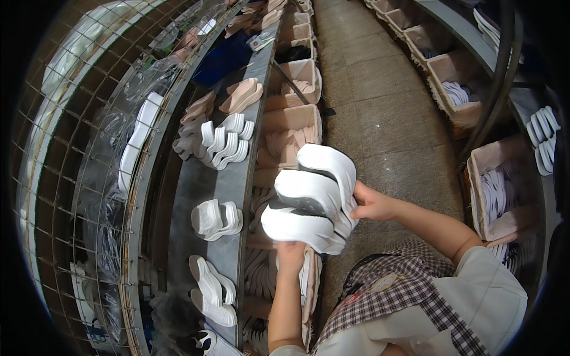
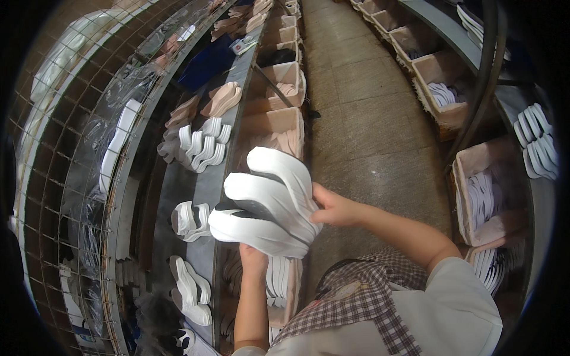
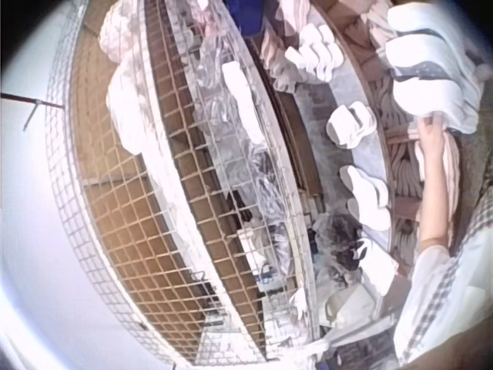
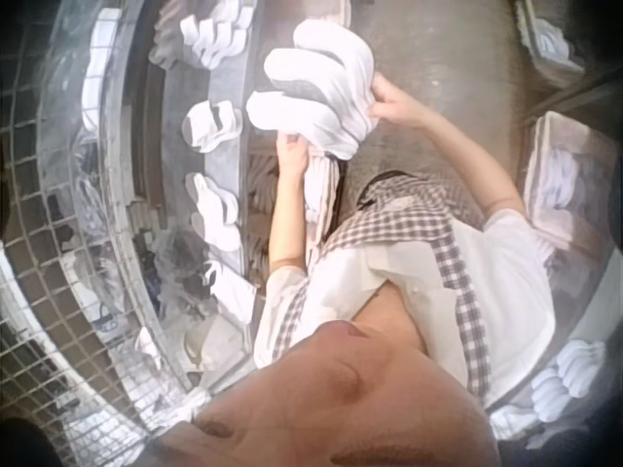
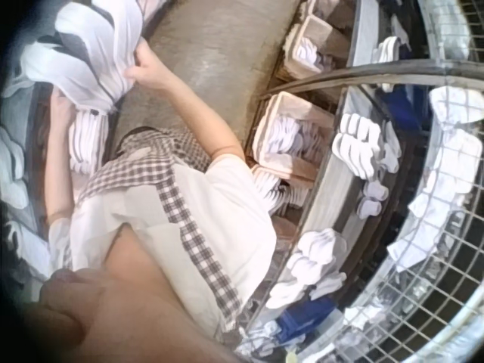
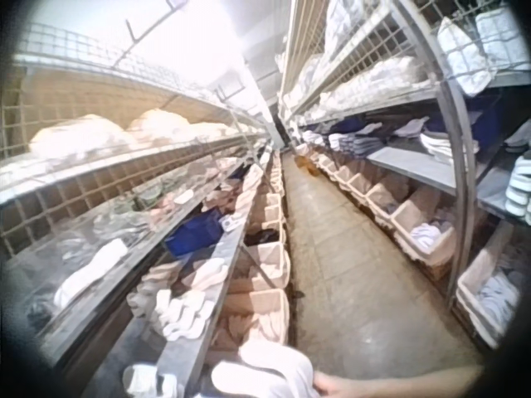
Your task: The person picks up pairs of white and black slippers from bins and shelves, turns them over to view the soles, and places them back. The person repeats this process for multiple pairs throughout the clip.
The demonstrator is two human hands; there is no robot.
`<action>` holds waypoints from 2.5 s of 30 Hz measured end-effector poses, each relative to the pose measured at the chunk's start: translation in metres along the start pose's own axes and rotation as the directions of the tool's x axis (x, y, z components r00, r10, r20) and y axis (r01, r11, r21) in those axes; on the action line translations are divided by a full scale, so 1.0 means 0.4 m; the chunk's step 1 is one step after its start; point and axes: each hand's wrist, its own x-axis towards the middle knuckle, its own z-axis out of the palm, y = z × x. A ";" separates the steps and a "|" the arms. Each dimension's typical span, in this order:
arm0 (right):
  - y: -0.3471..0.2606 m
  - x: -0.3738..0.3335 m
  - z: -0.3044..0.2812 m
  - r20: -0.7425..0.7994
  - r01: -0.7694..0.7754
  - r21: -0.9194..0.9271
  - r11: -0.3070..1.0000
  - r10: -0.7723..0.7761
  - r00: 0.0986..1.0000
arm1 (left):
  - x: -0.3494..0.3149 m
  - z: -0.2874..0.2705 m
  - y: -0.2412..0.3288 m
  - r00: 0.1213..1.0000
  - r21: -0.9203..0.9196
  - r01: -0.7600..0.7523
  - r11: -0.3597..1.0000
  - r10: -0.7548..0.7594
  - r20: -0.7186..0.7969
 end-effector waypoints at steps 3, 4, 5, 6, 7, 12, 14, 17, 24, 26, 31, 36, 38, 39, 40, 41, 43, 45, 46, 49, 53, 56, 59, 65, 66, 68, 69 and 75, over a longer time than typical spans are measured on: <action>-0.001 0.002 0.000 -0.003 0.035 -0.064 0.997 -0.036 0.999 | 0.012 0.029 0.023 0.990 0.126 -0.052 0.991 0.067 -0.120; -0.003 0.007 -0.001 -0.005 0.045 -0.123 0.991 -0.046 0.999 | 0.015 0.041 0.033 0.979 0.070 0.072 0.995 -0.057 -0.197; -0.007 0.007 -0.003 -0.009 0.037 -0.183 0.982 -0.040 0.999 | 0.021 0.056 0.041 0.940 -0.328 0.158 0.931 -0.244 -0.240; -0.008 0.021 -0.002 -0.028 -0.074 -0.219 0.973 0.069 0.997 | 0.011 0.069 0.052 0.962 -0.442 0.169 0.881 -0.245 -0.121; -0.016 0.015 -0.008 -0.001 -0.038 -0.218 0.975 0.039 0.999 | 0.000 0.080 0.063 0.954 -0.551 0.240 0.799 -0.301 -0.021; -0.047 0.040 -0.031 0.200 0.325 -0.331 0.886 -0.270 0.942 | -0.018 0.087 0.101 0.943 -0.764 0.279 0.581 -0.318 0.102; -0.053 0.031 -0.031 0.167 0.193 -0.171 0.966 -0.164 0.972 | -0.017 0.077 0.103 0.938 -0.801 0.289 0.524 -0.322 0.128; -0.046 0.000 -0.017 0.103 -0.062 0.066 0.996 0.055 0.993 | -0.007 0.062 0.090 0.926 -0.814 0.309 0.491 -0.352 0.138; -0.015 -0.028 0.021 0.149 -0.053 0.235 0.971 0.018 0.989 | -0.010 0.033 0.054 0.919 -0.792 0.319 0.520 -0.373 0.126; -0.015 -0.029 0.032 0.115 -0.030 0.072 0.997 0.022 0.993 | -0.005 0.018 0.044 0.935 -0.773 0.326 0.544 -0.307 0.177; -0.010 -0.011 0.082 -0.033 -0.058 0.220 0.974 0.066 0.997 | -0.012 0.005 0.003 0.990 -0.616 0.140 0.775 -0.113 0.084; 0.005 0.028 0.127 -0.189 -0.070 0.334 0.940 0.139 0.972 | -0.050 0.028 -0.040 0.982 -0.223 0.064 0.973 -0.101 -0.158; 0.011 0.031 0.148 -0.308 -0.070 0.338 0.939 0.181 0.934 | -0.069 0.041 -0.056 0.975 -0.177 0.026 0.984 -0.064 -0.214; 0.014 0.034 0.158 -0.301 -0.049 0.444 0.895 0.200 0.932 | -0.081 0.046 -0.064 0.971 -0.161 -0.022 0.987 -0.018 -0.239; 0.017 0.041 0.167 -0.291 -0.025 0.545 0.838 0.216 0.932 | -0.086 0.048 -0.072 0.965 -0.084 0.026 0.996 -0.047 -0.258; 0.018 0.046 0.173 -0.279 -0.039 0.648 0.761 0.284 0.917 | -0.094 0.052 -0.082 0.963 -0.029 -0.033 0.999 0.024 -0.270; 0.017 0.039 0.178 -0.194 -0.027 0.679 0.733 0.216 0.957 | -0.108 0.052 -0.099 0.964 -0.001 -0.055 0.998 0.053 -0.260; 0.013 0.039 0.186 -0.189 -0.038 0.719 0.694 0.248 0.950 | -0.110 0.047 -0.114 0.968 0.039 -0.066 0.997 0.073 -0.241; 0.010 0.039 0.190 -0.237 -0.033 0.691 0.722 0.270 0.933 | -0.111 0.045 -0.116 0.969 0.119 -0.114 0.986 0.137 -0.204; -0.002 0.039 0.195 -0.184 -0.010 0.689 0.725 0.188 0.965 | -0.114 0.048 -0.108 0.971 -0.028 -0.098 0.995 0.089 -0.223; -0.003 0.038 0.199 -0.193 0.051 0.602 0.797 0.082 0.978 | -0.123 0.077 -0.066 0.939 0.239 -0.251 0.938 0.295 -0.174; 0.013 0.038 0.197 -0.171 0.049 0.606 0.794 0.070 0.983 | -0.121 0.089 -0.039 0.942 0.359 -0.274 0.892 0.325 -0.089; 0.036 0.037 0.197 -0.171 0.052 0.622 0.781 0.071 0.983 | -0.120 0.098 -0.035 0.951 0.299 -0.270 0.915 0.302 -0.064; 0.054 0.038 0.193 -0.186 0.087 0.561 0.823 0.022 0.982 | -0.123 0.106 -0.049 0.951 0.324 -0.288 0.901 0.308 -0.012; 0.051 0.034 0.191 -0.165 0.078 0.572 0.817 0.021 0.986 | -0.122 0.107 -0.049 0.951 0.325 -0.289 0.900 0.308 -0.009; 0.045 0.030 0.190 -0.164 0.061 0.585 0.809 0.044 0.985 | -0.123 0.110 -0.047 0.951 0.329 -0.290 0.899 0.309 -0.003; 0.043 0.030 0.190 -0.153 0.090 0.593 0.800 0.003 0.988 | -0.123 0.110 -0.047 0.951 0.332 -0.292 0.897 0.309 0.001; 0.048 0.036 0.193 -0.198 0.112 0.568 0.816 0.003 0.980 | -0.122 0.107 -0.056 0.946 0.349 -0.303 0.887 0.323 0.002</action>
